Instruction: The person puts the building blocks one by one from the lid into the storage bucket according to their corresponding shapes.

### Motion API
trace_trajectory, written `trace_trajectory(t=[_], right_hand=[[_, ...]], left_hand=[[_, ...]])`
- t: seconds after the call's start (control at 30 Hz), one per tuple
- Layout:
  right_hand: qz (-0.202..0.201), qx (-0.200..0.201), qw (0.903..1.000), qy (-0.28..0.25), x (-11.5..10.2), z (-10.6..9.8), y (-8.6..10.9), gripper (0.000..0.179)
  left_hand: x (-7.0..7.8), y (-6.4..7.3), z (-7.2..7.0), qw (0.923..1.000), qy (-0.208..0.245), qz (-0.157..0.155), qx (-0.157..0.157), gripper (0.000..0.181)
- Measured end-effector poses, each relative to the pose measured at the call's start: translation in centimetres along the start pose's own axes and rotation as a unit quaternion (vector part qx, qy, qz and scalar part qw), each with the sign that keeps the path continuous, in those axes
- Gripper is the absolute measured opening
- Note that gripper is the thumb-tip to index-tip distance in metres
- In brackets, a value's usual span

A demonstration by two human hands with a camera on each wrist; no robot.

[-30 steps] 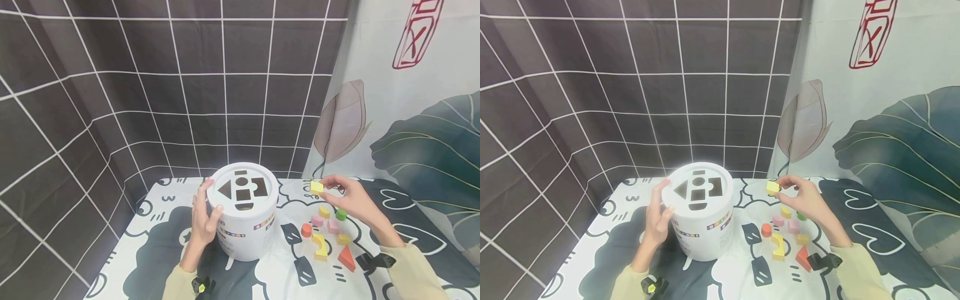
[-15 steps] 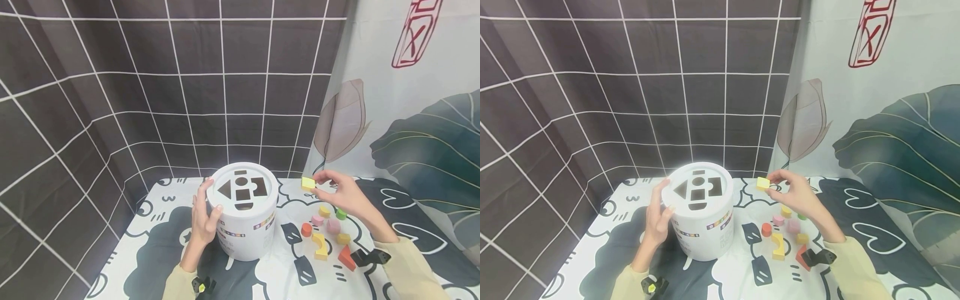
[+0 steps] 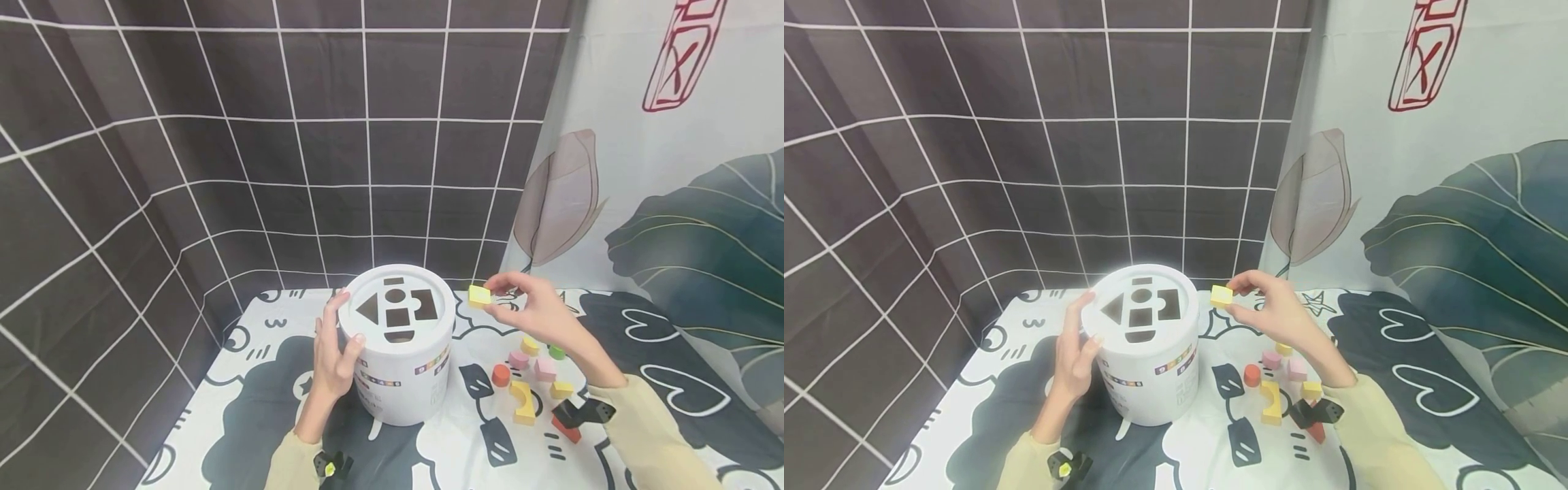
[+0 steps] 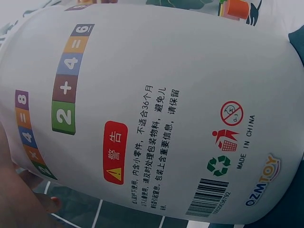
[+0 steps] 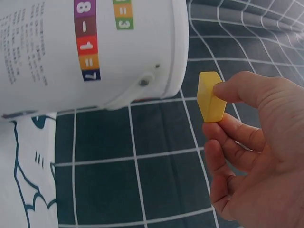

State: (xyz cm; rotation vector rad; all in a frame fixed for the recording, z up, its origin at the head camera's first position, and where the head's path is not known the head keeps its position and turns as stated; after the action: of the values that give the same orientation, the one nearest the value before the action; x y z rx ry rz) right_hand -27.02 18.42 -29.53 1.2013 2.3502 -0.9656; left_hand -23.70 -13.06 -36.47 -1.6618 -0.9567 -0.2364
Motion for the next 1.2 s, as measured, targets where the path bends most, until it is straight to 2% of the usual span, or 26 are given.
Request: trace_trajectory(t=[0.83, 1.03, 1.2], right_hand=[[-0.057, -0.034, 0.9961, -0.059, -4.3, 3.8, -3.2, 0.030], [-0.071, -0.046, 0.9950, -0.053, -5.3, 5.3, -4.0, 0.028], [-0.064, -0.059, 0.9953, -0.042, -6.0, 6.1, -4.7, 0.029]], left_hand=[[0.1, -0.2, 0.0, 1.0000, 0.007, 0.000, 0.000, 0.069], [0.1, -0.1, -0.1, 1.0000, 0.003, -0.001, 0.001, 0.068], [0.1, -0.1, -0.1, 1.0000, 0.003, -0.002, 0.000, 0.068]])
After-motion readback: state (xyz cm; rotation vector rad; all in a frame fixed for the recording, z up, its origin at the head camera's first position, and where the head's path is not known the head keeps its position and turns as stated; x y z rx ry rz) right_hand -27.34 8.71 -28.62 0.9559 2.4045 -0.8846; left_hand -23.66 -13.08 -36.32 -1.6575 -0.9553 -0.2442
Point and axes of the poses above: each hand's wrist, its own y-axis away from the middle knuckle, its own z-axis out of the palm, x = y × z, the point moved 6 cm from there along -y, towards the middle knuckle, and after that the axes turned 5 degrees about -x, right-handed, at the moved point
